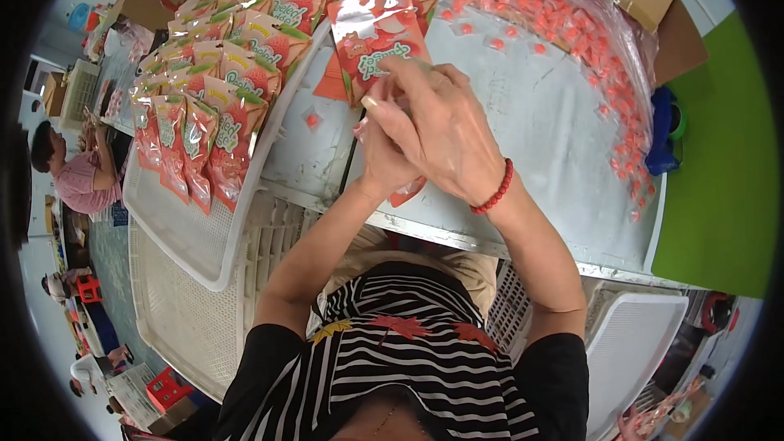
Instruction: Packing small pink candies into plastic pouches and organizing the pouches into trays.
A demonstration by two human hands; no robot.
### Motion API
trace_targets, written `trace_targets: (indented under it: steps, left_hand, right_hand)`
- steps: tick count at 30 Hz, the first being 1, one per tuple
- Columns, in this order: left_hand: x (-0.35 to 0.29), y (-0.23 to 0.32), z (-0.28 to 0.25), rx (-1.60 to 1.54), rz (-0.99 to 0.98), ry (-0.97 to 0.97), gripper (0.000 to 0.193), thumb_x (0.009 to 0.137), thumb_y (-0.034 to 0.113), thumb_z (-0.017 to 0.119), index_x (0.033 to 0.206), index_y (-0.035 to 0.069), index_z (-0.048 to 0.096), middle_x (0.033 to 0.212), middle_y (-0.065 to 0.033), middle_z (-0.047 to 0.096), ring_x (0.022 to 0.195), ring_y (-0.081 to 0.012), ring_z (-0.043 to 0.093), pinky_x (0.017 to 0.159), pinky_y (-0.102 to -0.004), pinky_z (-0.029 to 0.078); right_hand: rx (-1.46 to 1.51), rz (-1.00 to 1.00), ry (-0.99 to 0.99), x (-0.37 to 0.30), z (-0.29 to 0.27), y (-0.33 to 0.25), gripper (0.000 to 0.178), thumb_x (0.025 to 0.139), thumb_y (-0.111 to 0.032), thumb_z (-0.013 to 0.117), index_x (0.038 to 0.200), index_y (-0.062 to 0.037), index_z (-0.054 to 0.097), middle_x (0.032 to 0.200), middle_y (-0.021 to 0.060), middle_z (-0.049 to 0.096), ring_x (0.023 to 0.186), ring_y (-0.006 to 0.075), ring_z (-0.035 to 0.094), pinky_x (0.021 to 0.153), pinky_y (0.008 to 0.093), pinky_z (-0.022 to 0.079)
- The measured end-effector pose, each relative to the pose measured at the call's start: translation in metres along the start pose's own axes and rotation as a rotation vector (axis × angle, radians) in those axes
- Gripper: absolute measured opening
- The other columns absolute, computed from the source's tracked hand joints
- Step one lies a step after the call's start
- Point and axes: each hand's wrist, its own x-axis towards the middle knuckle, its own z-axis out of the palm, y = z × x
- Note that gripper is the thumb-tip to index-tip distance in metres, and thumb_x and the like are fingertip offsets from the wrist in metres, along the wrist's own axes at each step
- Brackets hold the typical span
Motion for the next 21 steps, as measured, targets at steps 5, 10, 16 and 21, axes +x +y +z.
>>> trace_targets:
  steps: [5, 10, 16, 21]
  left_hand:
    - [0.007, 0.029, -0.037, -0.228, -0.008, 0.193, 0.099, 0.059, 0.012, 0.084, 0.138, 0.001, 0.025, 0.135, -0.0199, 0.037, 0.115, -0.0282, 0.049, 0.095, -0.0392, 0.043]
    - [0.009, 0.021, -0.082, 0.288, 0.133, 0.307, 0.098, 0.063, 0.006, 0.081, 0.140, 0.002, 0.020, 0.139, -0.0181, 0.030, 0.118, -0.0256, 0.045, 0.095, -0.0379, 0.043]
    - [0.008, 0.014, -0.099, -0.086, 0.042, 0.555, 0.092, 0.064, 0.003, 0.079, 0.139, 0.003, 0.026, 0.141, -0.0167, 0.026, 0.123, -0.0262, 0.041, 0.099, -0.0375, 0.039]
    - [-0.017, -0.003, -0.107, 0.218, 0.062, 0.439, 0.092, 0.068, 0.003, 0.076, 0.141, 0.006, 0.020, 0.140, -0.0161, 0.025, 0.123, -0.0253, 0.039, 0.099, -0.0360, 0.039]
  right_hand:
    - [0.110, 0.126, 0.431, -0.002, -0.031, 0.016, 0.028, 0.099, -0.021, 0.039, 0.104, -0.0014, 0.059, 0.094, 0.0067, 0.065, 0.093, 0.0185, 0.059, 0.086, 0.0306, 0.044]
    - [0.014, 0.337, 0.185, -0.053, 0.045, 0.072, 0.016, 0.088, -0.008, 0.058, 0.103, -0.0013, 0.059, 0.091, 0.0109, 0.065, 0.076, 0.0207, 0.062, 0.076, 0.0283, 0.048]
    - [-0.216, 0.133, 0.141, -0.065, 0.114, 0.063, 0.032, 0.081, -0.014, 0.065, 0.111, -0.0050, 0.059, 0.106, 0.0158, 0.059, 0.090, 0.0322, 0.058, 0.078, 0.0377, 0.048]
    - [-0.301, 0.023, -0.091, -0.052, 0.161, 0.051, 0.043, 0.076, -0.025, 0.068, 0.116, -0.0102, 0.060, 0.116, 0.0138, 0.054, 0.096, 0.0291, 0.053, 0.078, 0.0387, 0.046]
